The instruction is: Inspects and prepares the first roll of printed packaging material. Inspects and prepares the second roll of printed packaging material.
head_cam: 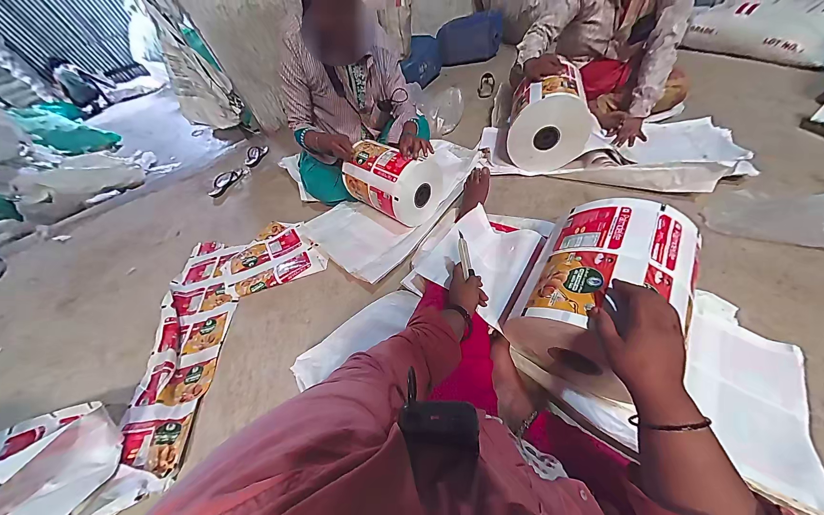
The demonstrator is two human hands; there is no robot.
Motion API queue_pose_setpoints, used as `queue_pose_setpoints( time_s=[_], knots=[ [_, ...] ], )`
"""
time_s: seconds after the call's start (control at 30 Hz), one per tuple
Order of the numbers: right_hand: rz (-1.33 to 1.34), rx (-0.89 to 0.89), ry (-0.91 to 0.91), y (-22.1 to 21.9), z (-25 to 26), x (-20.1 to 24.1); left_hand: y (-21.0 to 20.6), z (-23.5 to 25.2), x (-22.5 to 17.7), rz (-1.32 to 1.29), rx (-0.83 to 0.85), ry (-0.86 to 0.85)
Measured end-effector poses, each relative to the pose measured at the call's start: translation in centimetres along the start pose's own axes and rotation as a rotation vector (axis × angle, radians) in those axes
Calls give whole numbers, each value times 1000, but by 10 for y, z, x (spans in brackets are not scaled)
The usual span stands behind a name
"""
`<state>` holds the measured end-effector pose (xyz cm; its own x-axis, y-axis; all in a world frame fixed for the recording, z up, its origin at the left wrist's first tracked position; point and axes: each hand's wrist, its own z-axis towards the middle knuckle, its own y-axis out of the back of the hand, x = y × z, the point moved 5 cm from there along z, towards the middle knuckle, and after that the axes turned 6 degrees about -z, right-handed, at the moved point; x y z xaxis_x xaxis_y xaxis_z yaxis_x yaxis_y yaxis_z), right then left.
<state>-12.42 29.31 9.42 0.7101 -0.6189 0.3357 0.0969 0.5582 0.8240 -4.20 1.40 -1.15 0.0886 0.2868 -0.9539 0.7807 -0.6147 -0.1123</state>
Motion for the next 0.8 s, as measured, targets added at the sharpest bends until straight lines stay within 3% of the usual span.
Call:
queue_pose_setpoints(
  time_s=[0.8],
  knots=[
    [1,-20,14,-2,0,-2,1,-1,-1,-34,14,-2]
  ],
)
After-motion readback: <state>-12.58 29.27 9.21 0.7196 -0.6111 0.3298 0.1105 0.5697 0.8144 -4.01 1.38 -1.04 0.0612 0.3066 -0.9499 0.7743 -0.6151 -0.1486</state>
